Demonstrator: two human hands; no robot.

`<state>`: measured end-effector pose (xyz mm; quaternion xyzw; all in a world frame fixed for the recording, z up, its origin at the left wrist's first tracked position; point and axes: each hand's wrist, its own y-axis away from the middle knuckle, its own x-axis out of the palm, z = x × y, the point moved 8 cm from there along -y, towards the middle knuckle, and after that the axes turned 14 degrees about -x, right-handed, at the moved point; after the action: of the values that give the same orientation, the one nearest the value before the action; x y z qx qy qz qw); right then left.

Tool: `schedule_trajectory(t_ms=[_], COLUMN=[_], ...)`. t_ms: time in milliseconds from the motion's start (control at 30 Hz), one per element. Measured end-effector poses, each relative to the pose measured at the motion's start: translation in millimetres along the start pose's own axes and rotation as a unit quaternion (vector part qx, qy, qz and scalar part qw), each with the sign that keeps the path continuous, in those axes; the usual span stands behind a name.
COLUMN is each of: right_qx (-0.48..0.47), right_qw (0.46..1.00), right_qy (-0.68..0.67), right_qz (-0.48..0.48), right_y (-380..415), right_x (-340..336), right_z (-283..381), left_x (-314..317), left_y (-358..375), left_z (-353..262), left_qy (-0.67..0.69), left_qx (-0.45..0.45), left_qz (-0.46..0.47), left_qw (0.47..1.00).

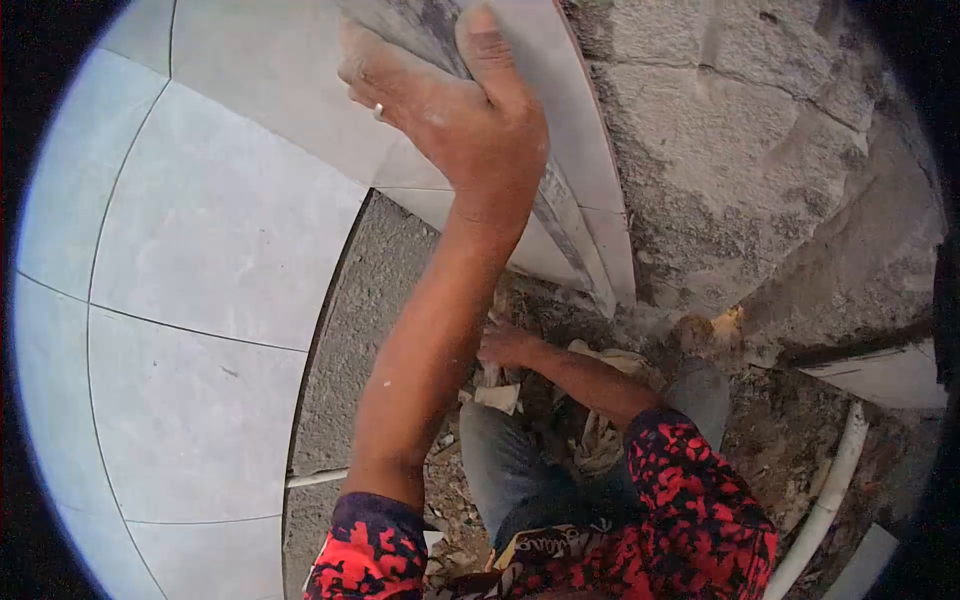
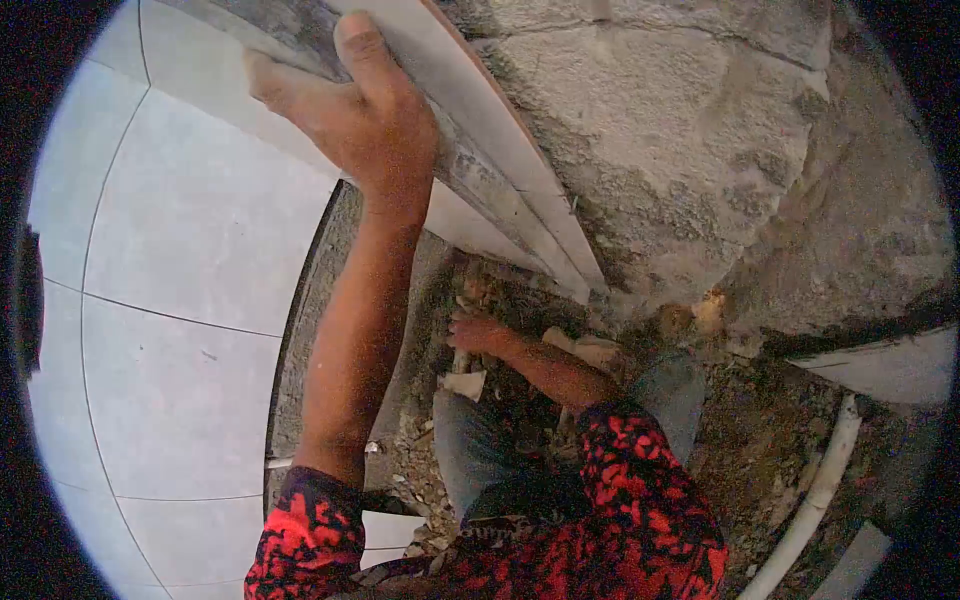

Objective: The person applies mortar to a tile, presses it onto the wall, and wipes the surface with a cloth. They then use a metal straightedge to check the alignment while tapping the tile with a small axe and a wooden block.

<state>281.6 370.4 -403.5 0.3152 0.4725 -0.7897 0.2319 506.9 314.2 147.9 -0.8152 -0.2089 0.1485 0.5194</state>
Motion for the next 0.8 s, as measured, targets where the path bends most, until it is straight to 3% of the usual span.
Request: schedule_trajectory(t_ms=[33,67,133,167,233,267,333,367,400,433,467,500,533,667,733,800], right_qx=[-0.033,-0.034,0.212,0.21,0.126,0.153,0.173,0.167,0.078,-0.023,-0.036,0.069,0.173,0.115,0.213,0.099], right_qw=[0.992,0.992,0.973,0.974,0.988,0.97,0.886,0.889,0.989,0.978,0.976,0.997,0.958,0.981,0.951,0.963], right_qy=[-0.013,-0.014,-0.035,-0.034,-0.086,-0.184,-0.374,-0.371,-0.091,0.201,0.205,-0.015,-0.227,-0.158,-0.201,-0.043], right_qz=[-0.122,-0.12,0.08,0.077,0.029,-0.047,-0.213,-0.208,-0.081,0.054,0.062,0.028,-0.004,-0.006,0.096,0.246], right_y=[-6.1,-4.6,0.1,-8.5,-13.7,5.0,43.4,36.8,15.6,0.7,1.5,13.3,23.6,-25.5,-10.9,29.9], right_x=[-13.2,-10.5,-6.1,-22.3,-42.0,-13.0,45.5,23.5,-22.7,-44.0,-51.7,-56.1,-53.8,-204.5,-201.7,-138.2], right_z=[4.8,4.0,-27.4,-17.6,8.7,-17.5,-68.3,-53.2,-8.5,24.4,22.9,10.6,-2.4,114.3,140.4,138.4], left_x=[-0.3,-1.3,0.4,0.0,1.3,0.5,4.5,5.5,7.7,7.4,4.4,3.5,3.3,-0.7,-0.7,-9.0], left_y=[1.3,2.1,0.0,-1.6,-3.3,0.4,6.2,9.4,12.8,13.4,10.5,10.8,10.0,4.0,7.2,4.0], left_z=[0.8,2.2,1.7,-1.0,-3.0,-1.3,10.5,12.1,13.2,13.8,13.4,10.6,6.4,1.0,0.2,-2.1], left_qy=[0.001,-0.001,-0.016,-0.016,0.051,0.051,-0.187,-0.188,-0.173,-0.16,-0.162,-0.147,-0.13,-0.042,-0.093,-0.038], left_qx=[0.005,0.004,0.017,0.021,-0.013,-0.02,-0.056,-0.054,-0.049,-0.047,-0.048,-0.028,-0.004,0.022,0.019,0.027], left_qz=[0.004,0.003,0.01,0.01,0.041,0.039,0.01,0.002,-0.006,-0.017,-0.032,-0.012,0.004,-0.008,-0.015,-0.043], left_qw=[1.0,1.0,1.0,1.0,0.998,0.998,0.981,0.981,0.984,0.986,0.985,0.989,0.992,0.999,0.995,0.998])
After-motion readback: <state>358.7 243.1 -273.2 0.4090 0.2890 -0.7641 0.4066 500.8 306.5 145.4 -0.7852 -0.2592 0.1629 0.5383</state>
